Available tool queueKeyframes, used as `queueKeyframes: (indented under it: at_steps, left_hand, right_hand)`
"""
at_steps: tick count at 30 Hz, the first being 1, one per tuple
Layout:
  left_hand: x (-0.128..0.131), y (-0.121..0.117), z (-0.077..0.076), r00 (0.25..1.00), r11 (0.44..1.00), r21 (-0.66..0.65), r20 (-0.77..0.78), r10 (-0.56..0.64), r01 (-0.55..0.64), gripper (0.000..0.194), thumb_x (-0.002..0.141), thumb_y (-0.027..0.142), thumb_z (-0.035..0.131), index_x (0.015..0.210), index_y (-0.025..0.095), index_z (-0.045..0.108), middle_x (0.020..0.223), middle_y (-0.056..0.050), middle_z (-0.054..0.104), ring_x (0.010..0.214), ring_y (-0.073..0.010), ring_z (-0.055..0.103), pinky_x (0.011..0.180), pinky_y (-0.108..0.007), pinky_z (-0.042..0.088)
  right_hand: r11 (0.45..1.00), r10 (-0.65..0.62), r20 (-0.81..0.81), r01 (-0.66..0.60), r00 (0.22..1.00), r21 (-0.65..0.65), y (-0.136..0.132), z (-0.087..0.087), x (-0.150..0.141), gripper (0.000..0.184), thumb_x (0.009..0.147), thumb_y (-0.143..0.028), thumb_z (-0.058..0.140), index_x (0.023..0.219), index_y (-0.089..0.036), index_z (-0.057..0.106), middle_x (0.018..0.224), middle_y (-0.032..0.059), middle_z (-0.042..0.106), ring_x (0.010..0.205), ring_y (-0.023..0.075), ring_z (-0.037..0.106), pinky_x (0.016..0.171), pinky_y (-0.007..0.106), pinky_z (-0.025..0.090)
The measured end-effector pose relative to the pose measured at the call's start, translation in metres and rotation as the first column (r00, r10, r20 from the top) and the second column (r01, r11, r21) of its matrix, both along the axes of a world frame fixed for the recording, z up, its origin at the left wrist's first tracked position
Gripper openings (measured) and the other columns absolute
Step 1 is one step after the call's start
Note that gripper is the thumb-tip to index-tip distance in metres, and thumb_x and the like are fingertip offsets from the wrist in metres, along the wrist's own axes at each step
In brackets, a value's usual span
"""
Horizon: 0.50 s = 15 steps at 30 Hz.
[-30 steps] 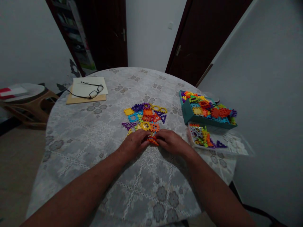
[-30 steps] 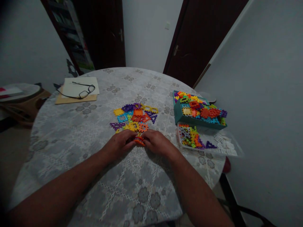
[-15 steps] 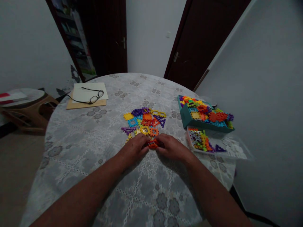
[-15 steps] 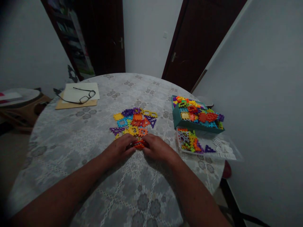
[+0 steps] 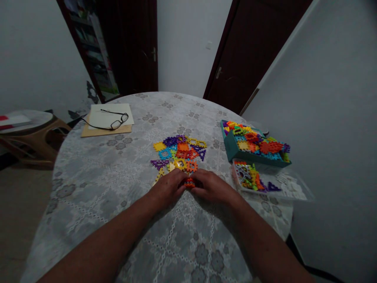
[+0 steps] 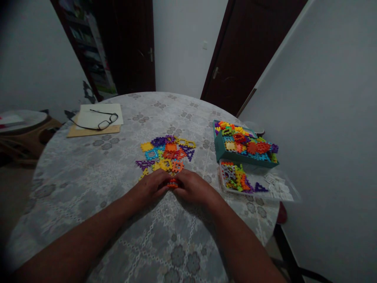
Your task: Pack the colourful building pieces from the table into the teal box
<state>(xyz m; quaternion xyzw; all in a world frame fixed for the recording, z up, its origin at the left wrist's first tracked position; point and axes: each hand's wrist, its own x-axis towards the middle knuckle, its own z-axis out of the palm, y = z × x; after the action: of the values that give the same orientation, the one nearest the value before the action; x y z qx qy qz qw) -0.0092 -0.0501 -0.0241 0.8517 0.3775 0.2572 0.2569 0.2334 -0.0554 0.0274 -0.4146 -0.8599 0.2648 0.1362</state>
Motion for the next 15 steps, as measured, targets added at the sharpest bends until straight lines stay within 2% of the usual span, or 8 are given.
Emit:
queueKeyframes:
  at_steps: [2, 4, 6, 8, 9, 12, 15]
  left_hand:
    - [0.001, 0.001, -0.001, 1.000, 1.000, -0.003, -0.008, -0.005, 0.005, 0.019, 0.101, 0.021, 0.066, 0.120, 0.023, 0.070, 0.112, -0.007, 0.071, 0.106, -0.0237, 0.068, 0.095, -0.038, 0.054]
    - [0.003, 0.002, 0.000, 1.000, 1.000, -0.009, -0.025, 0.005, -0.005, 0.012, 0.102, 0.024, 0.066, 0.114, 0.023, 0.070, 0.107, -0.006, 0.070, 0.098, -0.0224, 0.067, 0.090, -0.036, 0.053]
    - [0.004, 0.002, 0.000, 0.999, 1.000, -0.010, -0.032, 0.020, -0.020, 0.012, 0.103, 0.029, 0.068, 0.113, 0.022, 0.070, 0.104, -0.005, 0.069, 0.093, -0.0213, 0.065, 0.086, -0.035, 0.052]
    - [0.005, 0.002, 0.001, 0.999, 1.000, -0.008, -0.030, 0.020, -0.020, 0.015, 0.104, 0.033, 0.068, 0.115, 0.022, 0.069, 0.103, -0.005, 0.068, 0.090, -0.0204, 0.064, 0.085, -0.034, 0.050]
    - [0.005, 0.002, 0.001, 0.999, 1.000, -0.008, -0.034, 0.015, -0.015, 0.015, 0.104, 0.034, 0.068, 0.115, 0.023, 0.069, 0.102, -0.004, 0.068, 0.089, -0.0199, 0.064, 0.084, -0.033, 0.050]
    - [0.005, 0.001, 0.002, 0.998, 1.000, -0.011, -0.057, 0.011, -0.012, 0.012, 0.104, 0.032, 0.067, 0.111, 0.022, 0.069, 0.099, -0.003, 0.066, 0.087, -0.0192, 0.062, 0.082, -0.031, 0.048]
    - [0.004, 0.001, 0.002, 0.997, 1.000, -0.012, -0.080, 0.007, -0.008, 0.011, 0.102, 0.029, 0.068, 0.111, 0.023, 0.069, 0.098, -0.003, 0.066, 0.087, -0.0189, 0.061, 0.081, -0.031, 0.047]
  right_hand:
    - [1.000, -0.029, -0.055, 0.029, 0.998, 0.000, 0.007, -0.004, 0.008, 0.020, 0.099, -0.022, 0.072, 0.119, -0.023, 0.074, 0.107, 0.0049, 0.073, 0.093, 0.0196, 0.067, 0.085, 0.032, 0.053]
    - [0.982, -0.148, -0.097, 0.158, 0.984, 0.105, 0.019, -0.015, 0.015, 0.026, 0.101, -0.020, 0.065, 0.126, -0.021, 0.072, 0.120, 0.0095, 0.073, 0.107, 0.0225, 0.069, 0.095, 0.035, 0.056]
    - [0.896, -0.336, -0.091, 0.347, 0.938, 0.278, 0.033, -0.029, 0.018, 0.036, 0.101, -0.013, 0.056, 0.135, -0.015, 0.070, 0.138, 0.0182, 0.067, 0.129, 0.0282, 0.063, 0.111, 0.043, 0.052]
    - [0.802, -0.480, -0.014, 0.445, 0.877, 0.398, 0.045, -0.040, 0.017, 0.046, 0.100, -0.010, 0.053, 0.144, -0.012, 0.066, 0.153, 0.0234, 0.059, 0.142, 0.0325, 0.055, 0.121, 0.048, 0.046]
    - [0.784, -0.519, 0.048, 0.452, 0.854, 0.426, 0.048, -0.044, 0.015, 0.049, 0.100, -0.010, 0.053, 0.147, -0.012, 0.065, 0.158, 0.0233, 0.056, 0.143, 0.0336, 0.054, 0.122, 0.049, 0.045]
    - [0.793, -0.550, 0.233, 0.414, 0.802, 0.447, 0.050, -0.045, 0.009, 0.050, 0.102, -0.015, 0.055, 0.151, -0.019, 0.063, 0.163, 0.0181, 0.053, 0.138, 0.0336, 0.055, 0.118, 0.048, 0.046]
    - [0.791, -0.578, 0.333, 0.413, 0.745, 0.451, 0.042, -0.036, 0.005, 0.039, 0.107, -0.022, 0.052, 0.143, -0.016, 0.067, 0.150, 0.0186, 0.062, 0.131, 0.0322, 0.056, 0.114, 0.044, 0.048]
